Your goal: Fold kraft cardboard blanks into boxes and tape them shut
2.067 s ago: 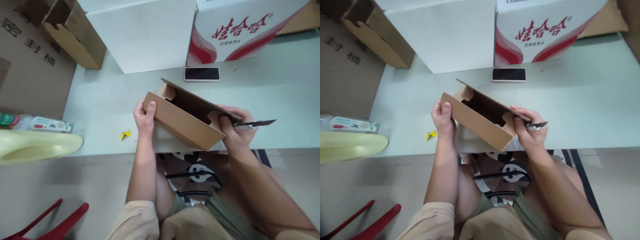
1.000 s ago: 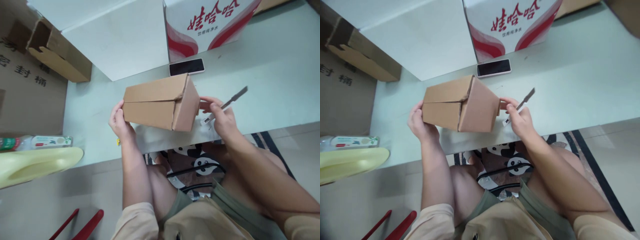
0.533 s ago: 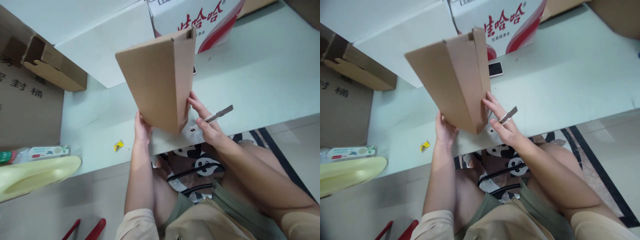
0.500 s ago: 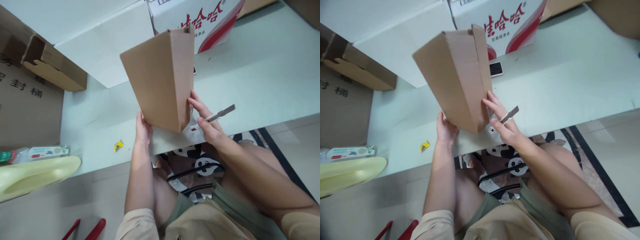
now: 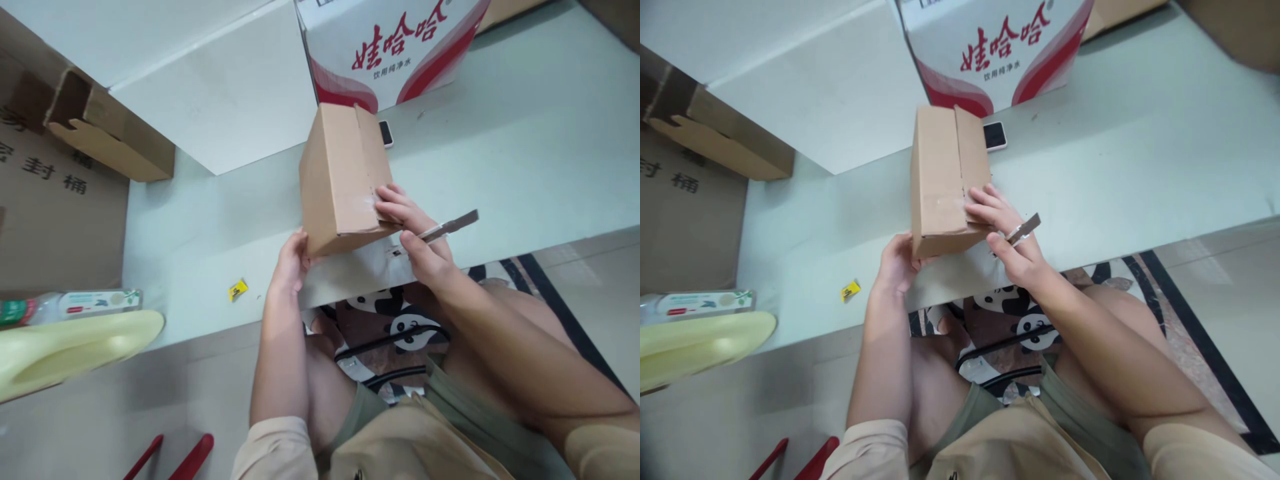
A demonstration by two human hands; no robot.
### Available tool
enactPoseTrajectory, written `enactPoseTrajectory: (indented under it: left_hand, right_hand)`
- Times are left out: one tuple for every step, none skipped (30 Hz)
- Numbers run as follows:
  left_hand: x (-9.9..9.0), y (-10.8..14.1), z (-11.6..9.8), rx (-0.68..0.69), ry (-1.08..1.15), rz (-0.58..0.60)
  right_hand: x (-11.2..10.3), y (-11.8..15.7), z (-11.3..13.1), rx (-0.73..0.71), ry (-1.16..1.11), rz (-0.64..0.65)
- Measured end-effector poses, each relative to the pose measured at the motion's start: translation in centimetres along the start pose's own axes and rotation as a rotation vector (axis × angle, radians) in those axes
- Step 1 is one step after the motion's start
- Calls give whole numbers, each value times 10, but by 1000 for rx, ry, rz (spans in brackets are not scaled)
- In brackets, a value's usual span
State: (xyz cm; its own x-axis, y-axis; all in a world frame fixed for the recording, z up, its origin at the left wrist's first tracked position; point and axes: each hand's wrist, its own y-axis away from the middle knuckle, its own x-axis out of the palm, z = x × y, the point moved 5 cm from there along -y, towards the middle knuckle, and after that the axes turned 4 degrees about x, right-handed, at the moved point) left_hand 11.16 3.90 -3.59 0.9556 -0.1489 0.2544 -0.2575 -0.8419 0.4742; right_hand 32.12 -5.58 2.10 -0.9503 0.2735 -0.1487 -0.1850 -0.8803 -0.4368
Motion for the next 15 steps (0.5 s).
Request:
enactPoseTrajectory:
  left_hand:
    - [4,3,1,-32,-6,34]
    - [7,6,3,-64,-12,68]
    - [11,9,5,-97,-20,101]
    - [14,12,7,-127,-33,132]
    - [17,15,8,-152,-51,164]
    - [19,17,10,-169,-75,193]
    - [20,18,11,-182,-112,213]
    - [19,18,12,-190,-168,219]
    - [18,17,12,-191,-243,218]
    - [15,15,11,-182,-335,209]
    - [11,13,9,-166,-437,192]
    - [6,10,6,-132,-542,151]
    - [0,8,-1,-64,-633,74]
    - [-6,6,-10,55,-692,-36]
    - [-12,6,-23,228,-716,-157]
  right_hand:
    - [-1,0,2,-23,-18,-28]
    - [-2,0,3,-43,-35,-53]
    - [-3,1,4,-56,-47,-77]
    - [-4,1,4,-61,-53,-101]
    - [-5,1,3,-58,-52,-122]
    - [-7,1,2,-50,-43,-141]
    - [-8,1,1,-39,-29,-153]
    - [-9,0,0,-30,-12,-162]
    - [-9,0,-1,-26,7,-166]
    - [-9,-1,-2,-26,24,-164]
    - [-9,-2,-2,-33,38,-155]
    - [-9,-3,-1,-47,48,-138]
    - [-7,-4,1,-67,55,-115]
    - [-6,-5,3,-95,58,-85]
    - [-3,-6,7,-131,57,-48]
